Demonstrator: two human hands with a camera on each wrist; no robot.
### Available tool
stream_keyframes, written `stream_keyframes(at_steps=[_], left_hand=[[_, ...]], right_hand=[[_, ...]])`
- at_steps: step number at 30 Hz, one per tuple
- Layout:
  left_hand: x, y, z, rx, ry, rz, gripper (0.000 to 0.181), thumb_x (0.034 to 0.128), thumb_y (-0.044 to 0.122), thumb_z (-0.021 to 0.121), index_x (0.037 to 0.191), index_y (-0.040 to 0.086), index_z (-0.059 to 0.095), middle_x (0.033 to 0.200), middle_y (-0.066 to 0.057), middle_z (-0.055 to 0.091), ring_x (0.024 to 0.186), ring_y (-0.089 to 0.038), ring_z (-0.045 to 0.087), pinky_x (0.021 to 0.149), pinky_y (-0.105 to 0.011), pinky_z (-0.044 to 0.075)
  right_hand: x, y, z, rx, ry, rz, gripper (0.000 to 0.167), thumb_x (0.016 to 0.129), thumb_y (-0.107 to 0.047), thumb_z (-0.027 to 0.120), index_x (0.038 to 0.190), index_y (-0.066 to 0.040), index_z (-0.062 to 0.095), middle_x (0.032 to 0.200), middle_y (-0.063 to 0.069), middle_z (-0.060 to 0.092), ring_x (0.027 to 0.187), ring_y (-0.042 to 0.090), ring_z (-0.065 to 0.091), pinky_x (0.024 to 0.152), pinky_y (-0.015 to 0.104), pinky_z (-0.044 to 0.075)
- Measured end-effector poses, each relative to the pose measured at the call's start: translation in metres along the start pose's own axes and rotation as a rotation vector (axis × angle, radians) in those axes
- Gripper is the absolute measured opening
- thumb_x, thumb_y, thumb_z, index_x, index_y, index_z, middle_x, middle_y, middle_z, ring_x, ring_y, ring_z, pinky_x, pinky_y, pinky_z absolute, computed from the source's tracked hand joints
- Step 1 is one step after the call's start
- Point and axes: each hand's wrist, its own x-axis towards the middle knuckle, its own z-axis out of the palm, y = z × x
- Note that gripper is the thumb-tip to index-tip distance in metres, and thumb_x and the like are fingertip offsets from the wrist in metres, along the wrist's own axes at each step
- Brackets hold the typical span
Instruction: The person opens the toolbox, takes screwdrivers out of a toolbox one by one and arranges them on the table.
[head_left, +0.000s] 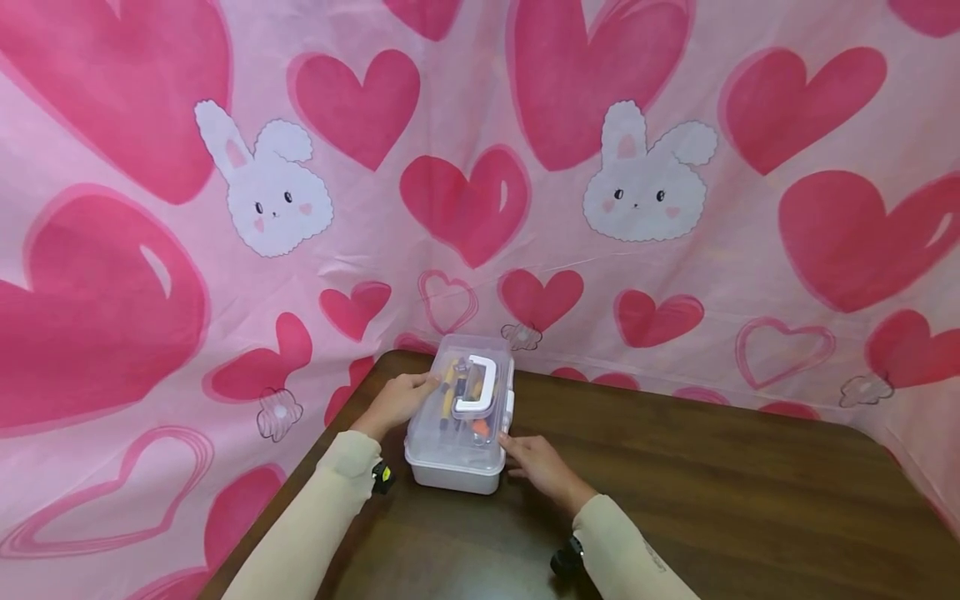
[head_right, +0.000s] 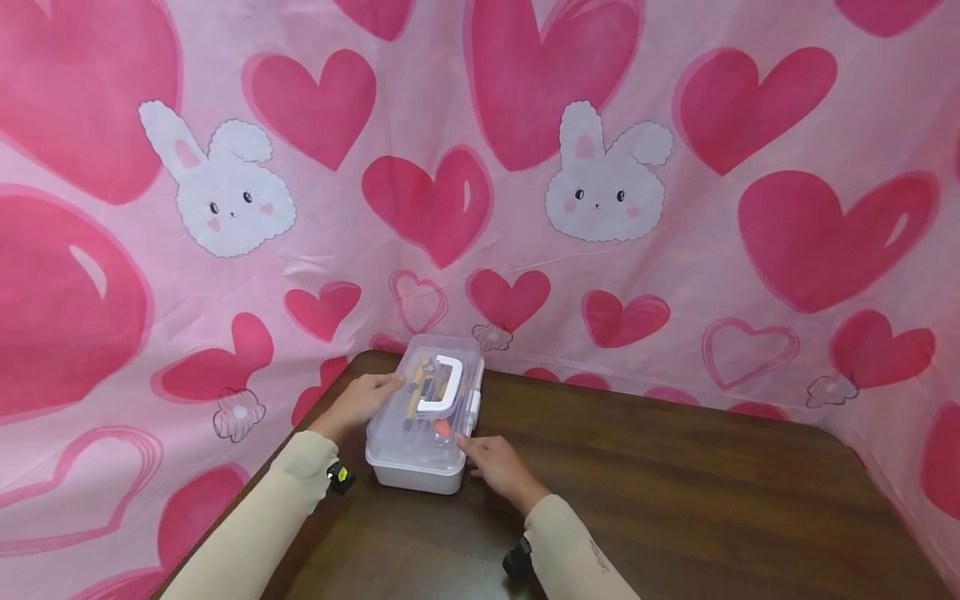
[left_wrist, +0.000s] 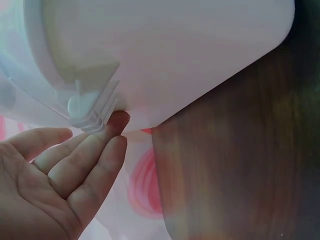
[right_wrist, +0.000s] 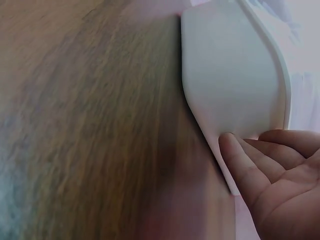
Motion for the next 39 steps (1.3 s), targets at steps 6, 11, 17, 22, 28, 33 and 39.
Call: stream_keyframes(at_steps=[6,11,17,22,28,33,39], left_hand=[[-0.004,0.005,0.004,0.029,0.012,0.014,0.066,0.0943,0.056,0.052,0.14,0.009,0.054,0.134,-0.012,0.057,0.118,-0.03,0.055,0.098,-0.053,0.042],[-0.006,0.005,0.01,0.048,0.006,0.007,0.064,0.0952,0.056,0.051,0.141,0.01,0.054,0.137,-0.011,0.055,0.122,-0.03,0.053,0.099,-0.054,0.041],[-0.009,0.009,0.015,0.027,-0.006,0.018,0.064,0.0949,0.058,0.05,0.142,0.015,0.052,0.138,-0.009,0.055,0.123,-0.03,0.053,0.099,-0.054,0.041],[-0.016,0.015,0.018,0.006,-0.025,0.014,0.064,0.0952,0.058,0.049,0.144,0.016,0.05,0.138,-0.007,0.054,0.123,-0.03,0.053,0.098,-0.054,0.042],[-0.024,0.021,0.021,0.011,-0.038,0.019,0.061,0.0967,0.054,0.049,0.144,0.017,0.05,0.136,-0.007,0.056,0.119,-0.029,0.055,0.097,-0.054,0.043],[-0.027,0.023,0.025,0.043,-0.027,0.032,0.061,0.0969,0.055,0.048,0.143,0.016,0.051,0.138,-0.007,0.054,0.124,-0.028,0.052,0.098,-0.054,0.042],[-0.029,0.025,0.03,0.065,-0.031,0.053,0.058,0.0979,0.052,0.048,0.142,0.015,0.052,0.137,-0.008,0.055,0.124,-0.029,0.052,0.099,-0.054,0.041]], right_hand=[[-0.006,0.002,-0.004,-0.008,0.0,-0.001,0.061,0.101,-0.041,0.049,0.125,0.015,0.057,0.123,0.024,0.061,0.11,0.037,0.061,0.088,0.049,0.051],[-0.011,0.002,-0.007,-0.008,-0.009,0.008,0.061,0.101,-0.04,0.05,0.124,0.016,0.056,0.122,0.024,0.062,0.109,0.036,0.061,0.087,0.049,0.051],[-0.018,0.001,-0.013,-0.03,-0.01,0.008,0.06,0.101,-0.041,0.05,0.124,0.014,0.058,0.122,0.023,0.062,0.109,0.036,0.062,0.087,0.049,0.051],[-0.022,0.003,-0.018,-0.044,-0.021,0.013,0.061,0.1,-0.042,0.051,0.124,0.013,0.059,0.121,0.022,0.062,0.108,0.035,0.063,0.087,0.047,0.052],[-0.03,0.002,-0.02,-0.059,-0.012,0.019,0.062,0.1,-0.043,0.052,0.123,0.014,0.059,0.118,0.022,0.064,0.104,0.034,0.065,0.085,0.045,0.053],[-0.036,0.004,-0.021,-0.072,-0.013,0.016,0.061,0.1,-0.042,0.051,0.123,0.014,0.059,0.117,0.022,0.064,0.102,0.033,0.065,0.084,0.045,0.053],[-0.044,0.004,-0.023,-0.086,-0.011,0.016,0.061,0.1,-0.042,0.051,0.122,0.014,0.06,0.117,0.023,0.064,0.102,0.033,0.065,0.084,0.046,0.053]])
